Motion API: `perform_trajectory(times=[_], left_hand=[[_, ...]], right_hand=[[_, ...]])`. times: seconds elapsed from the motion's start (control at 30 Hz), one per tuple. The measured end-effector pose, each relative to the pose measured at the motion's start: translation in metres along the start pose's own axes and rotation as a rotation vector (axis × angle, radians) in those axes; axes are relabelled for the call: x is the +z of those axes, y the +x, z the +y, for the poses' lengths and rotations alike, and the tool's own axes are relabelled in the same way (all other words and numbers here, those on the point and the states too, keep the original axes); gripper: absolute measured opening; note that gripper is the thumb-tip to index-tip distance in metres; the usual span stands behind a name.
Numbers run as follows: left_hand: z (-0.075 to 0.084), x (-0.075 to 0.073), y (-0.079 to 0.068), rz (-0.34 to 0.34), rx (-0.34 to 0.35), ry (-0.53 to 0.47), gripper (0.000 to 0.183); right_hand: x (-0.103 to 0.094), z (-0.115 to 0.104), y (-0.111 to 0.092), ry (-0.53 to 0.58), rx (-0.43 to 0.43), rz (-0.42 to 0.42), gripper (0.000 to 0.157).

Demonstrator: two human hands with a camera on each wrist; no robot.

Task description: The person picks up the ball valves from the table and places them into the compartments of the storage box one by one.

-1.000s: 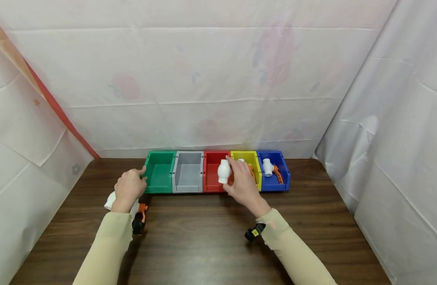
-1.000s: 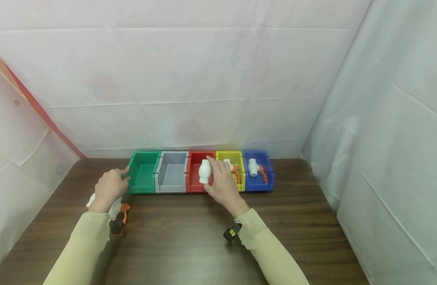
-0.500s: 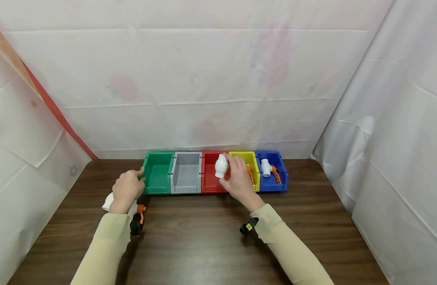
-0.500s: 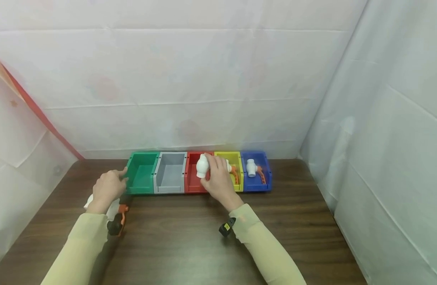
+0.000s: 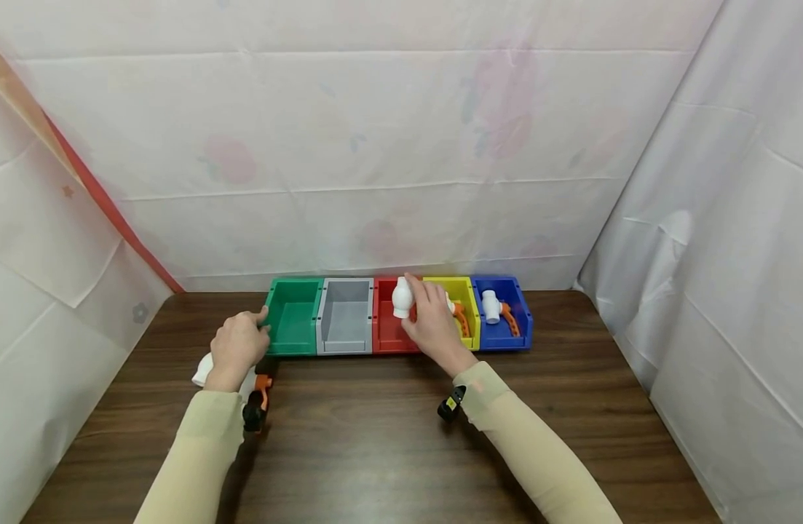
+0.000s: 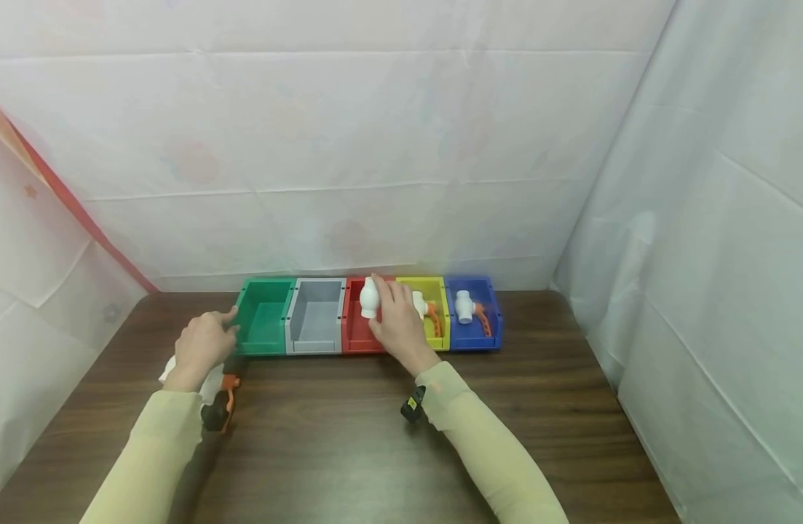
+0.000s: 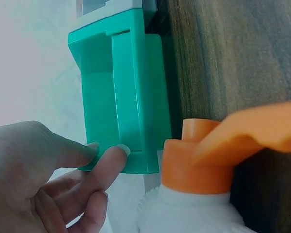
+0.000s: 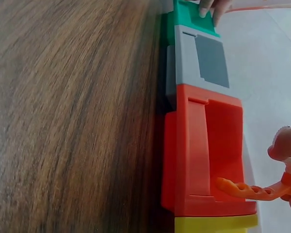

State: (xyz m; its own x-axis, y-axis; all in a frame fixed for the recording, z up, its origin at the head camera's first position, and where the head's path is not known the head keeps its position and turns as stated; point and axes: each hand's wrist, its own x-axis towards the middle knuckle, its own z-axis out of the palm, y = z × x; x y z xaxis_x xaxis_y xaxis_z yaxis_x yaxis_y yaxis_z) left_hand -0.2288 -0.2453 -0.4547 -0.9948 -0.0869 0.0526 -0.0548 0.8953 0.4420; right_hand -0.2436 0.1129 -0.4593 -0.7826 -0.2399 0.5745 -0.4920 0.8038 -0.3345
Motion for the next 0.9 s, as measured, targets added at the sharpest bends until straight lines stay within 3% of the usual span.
perform_trajectory(times=[0.23, 0.57, 0.9], left_hand=[[0.0, 0.001, 0.001, 0.008, 0.005, 0.004, 0.047], [-0.002, 0.0, 0.001, -0.004, -0.015, 0.021, 0.047], [-0.004, -0.002, 0.0, -0.009, -0.014, 0.025, 0.047]], right_hand=[[0.009, 0.003, 0.002, -0.006, 0.034, -0.022, 0.074], [0.022, 0.004, 0.005, -0.035, 0.099, -0.156, 0.074], [0.029, -0.001, 0.016, -0.142, 0.12, -0.275, 0.074]])
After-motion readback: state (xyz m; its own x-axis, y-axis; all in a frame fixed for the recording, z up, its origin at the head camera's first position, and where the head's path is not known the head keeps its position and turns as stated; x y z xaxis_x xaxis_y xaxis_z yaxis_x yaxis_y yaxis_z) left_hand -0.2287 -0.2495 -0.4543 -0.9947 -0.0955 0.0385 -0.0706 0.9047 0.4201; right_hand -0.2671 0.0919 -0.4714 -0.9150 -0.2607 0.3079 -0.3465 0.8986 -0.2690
